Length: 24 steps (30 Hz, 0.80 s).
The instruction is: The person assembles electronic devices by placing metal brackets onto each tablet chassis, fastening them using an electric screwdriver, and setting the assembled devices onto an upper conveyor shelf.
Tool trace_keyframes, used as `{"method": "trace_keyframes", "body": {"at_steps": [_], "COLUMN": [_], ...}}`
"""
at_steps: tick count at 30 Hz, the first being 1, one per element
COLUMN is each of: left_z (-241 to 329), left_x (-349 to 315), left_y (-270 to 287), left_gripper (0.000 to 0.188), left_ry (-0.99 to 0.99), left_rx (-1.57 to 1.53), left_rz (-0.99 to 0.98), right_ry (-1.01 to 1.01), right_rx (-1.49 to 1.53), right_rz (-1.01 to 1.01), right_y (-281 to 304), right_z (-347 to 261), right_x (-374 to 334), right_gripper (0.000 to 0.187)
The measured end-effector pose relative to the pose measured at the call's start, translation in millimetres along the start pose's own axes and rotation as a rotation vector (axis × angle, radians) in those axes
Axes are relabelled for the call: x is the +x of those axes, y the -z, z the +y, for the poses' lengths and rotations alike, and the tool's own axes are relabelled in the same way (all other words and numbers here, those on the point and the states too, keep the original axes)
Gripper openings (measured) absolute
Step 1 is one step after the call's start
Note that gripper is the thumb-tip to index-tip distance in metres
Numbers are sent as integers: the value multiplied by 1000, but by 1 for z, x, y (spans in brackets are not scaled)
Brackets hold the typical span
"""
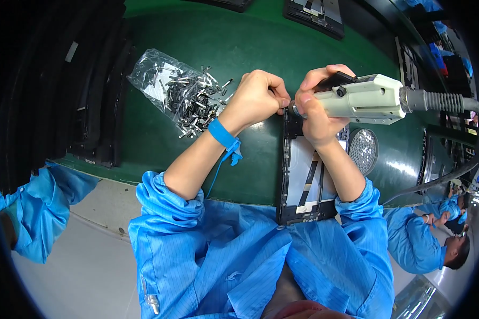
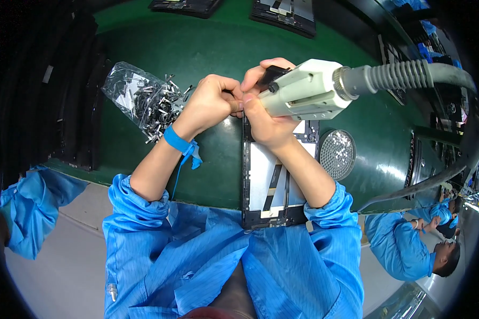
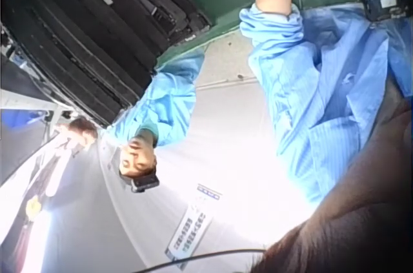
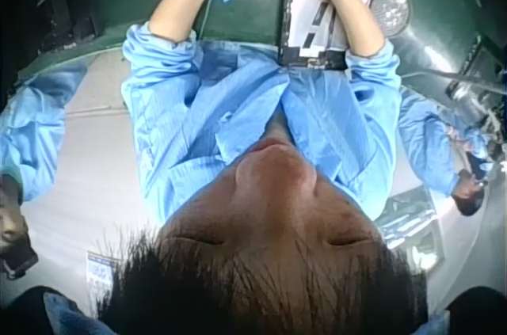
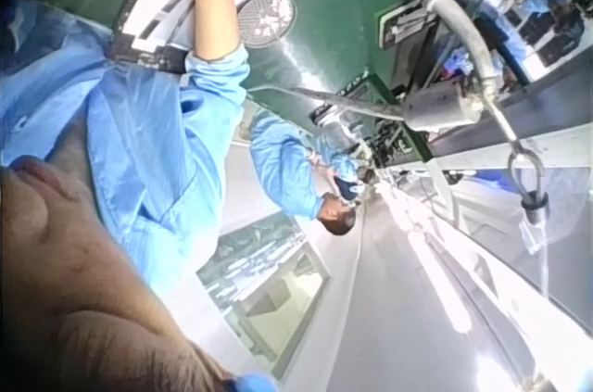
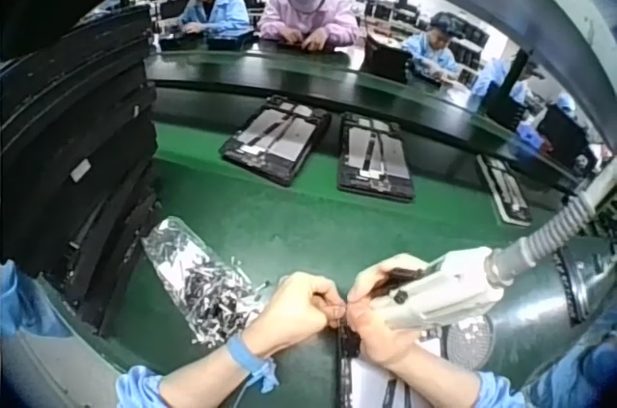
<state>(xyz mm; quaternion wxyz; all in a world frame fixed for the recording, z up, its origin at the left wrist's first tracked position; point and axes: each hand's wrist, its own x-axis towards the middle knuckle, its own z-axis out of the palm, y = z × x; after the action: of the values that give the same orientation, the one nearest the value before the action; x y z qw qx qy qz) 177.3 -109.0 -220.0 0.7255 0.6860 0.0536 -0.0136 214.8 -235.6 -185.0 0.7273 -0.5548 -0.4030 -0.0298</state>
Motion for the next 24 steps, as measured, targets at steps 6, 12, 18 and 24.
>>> {"method": "trace_keyframes", "body": {"at_steps": [6, 12, 18, 24], "left_z": [12, 7, 34, -16], "left_x": [-4, -17, -164, -209], "left_y": [-3, 1, -51, -128], "left_gripper": [3, 18, 48, 90], "left_ry": [-7, -103, 96, -41], "left_rx": [115, 130, 571, 201], "left_rz": [23, 77, -32, 167], "right_ry": [-24, -12, 290, 411], "right_rx": [83, 167, 165, 300], "right_rz": [-72, 81, 234, 380], "right_y": [0, 7, 60, 74], "right_z": [-5, -3, -54, -89], "right_x": [-4, 3, 58, 82], "right_gripper": [45, 49, 48, 50]}}
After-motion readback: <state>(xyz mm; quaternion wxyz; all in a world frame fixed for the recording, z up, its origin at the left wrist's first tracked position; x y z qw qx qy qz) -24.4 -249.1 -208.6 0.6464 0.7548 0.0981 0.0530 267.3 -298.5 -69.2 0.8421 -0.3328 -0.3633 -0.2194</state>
